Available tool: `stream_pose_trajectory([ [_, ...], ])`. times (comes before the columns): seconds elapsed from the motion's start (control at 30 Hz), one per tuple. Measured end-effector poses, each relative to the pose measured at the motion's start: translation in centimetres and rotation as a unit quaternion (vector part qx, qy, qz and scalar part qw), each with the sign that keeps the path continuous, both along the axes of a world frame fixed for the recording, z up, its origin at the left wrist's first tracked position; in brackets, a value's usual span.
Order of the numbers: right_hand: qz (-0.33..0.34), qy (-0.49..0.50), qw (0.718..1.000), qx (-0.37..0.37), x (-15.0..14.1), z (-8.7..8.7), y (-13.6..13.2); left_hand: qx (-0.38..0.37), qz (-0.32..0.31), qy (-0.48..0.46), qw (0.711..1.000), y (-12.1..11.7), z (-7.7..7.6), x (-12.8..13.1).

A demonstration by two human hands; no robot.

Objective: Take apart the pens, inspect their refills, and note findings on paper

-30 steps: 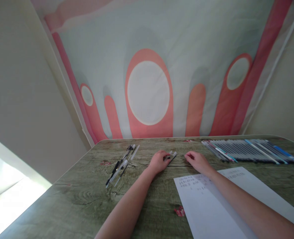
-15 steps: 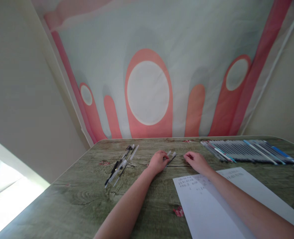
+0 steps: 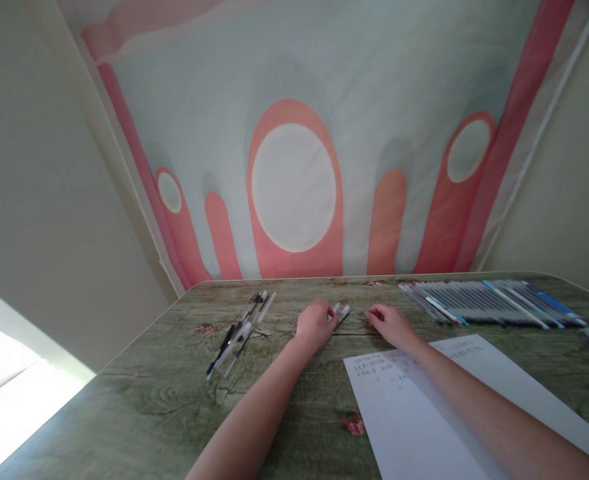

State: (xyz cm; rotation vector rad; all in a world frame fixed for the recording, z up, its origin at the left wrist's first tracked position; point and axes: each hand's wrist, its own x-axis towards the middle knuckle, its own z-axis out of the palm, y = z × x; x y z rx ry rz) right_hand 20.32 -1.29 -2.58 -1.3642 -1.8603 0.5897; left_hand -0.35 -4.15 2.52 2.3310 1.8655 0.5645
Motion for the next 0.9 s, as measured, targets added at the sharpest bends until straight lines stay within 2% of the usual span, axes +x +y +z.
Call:
stream_pose_trajectory([
  [0.13, 0.007, -0.001, 1.000, 0.004, 0.1, -0.2, 0.1, -0.095, 0.057, 0.073, 0.991, -0.8, 0.5, 1.1],
  [0.33, 0.006, 0.001, 1.000, 0.010, 0.1, -0.3, 0.2, -0.118, 0.072, 0.110, 0.984, -1.3, 0.7, 1.6],
  [0.47, 0.006, 0.003, 1.000, 0.006, 0.1, -0.1, 0.1, -0.127, 0.069, 0.093, 0.985, -1.2, 0.8, 1.7],
  [0.53, 0.006, 0.008, 1.000, 0.004, 0.0, 0.0, 0.0, -0.126, 0.068, 0.051, 0.988, -0.9, 0.8, 1.7],
  [0.67, 0.014, 0.010, 1.000, 0.004, -0.1, 0.4, -0.4, -0.095, 0.027, -0.104, 0.990, -0.3, 0.1, 1.6],
  [0.8, 0.047, 0.020, 0.999, 0.006, -0.5, 1.5, -1.1, -0.062, 0.013, -0.229, 0.971, 0.2, -0.9, 1.9],
  [0.9, 0.108, 0.074, 0.991, -0.027, -1.1, 2.5, -1.8, -0.049, 0.003, -0.310, 0.950, 0.3, -1.4, 2.4],
])
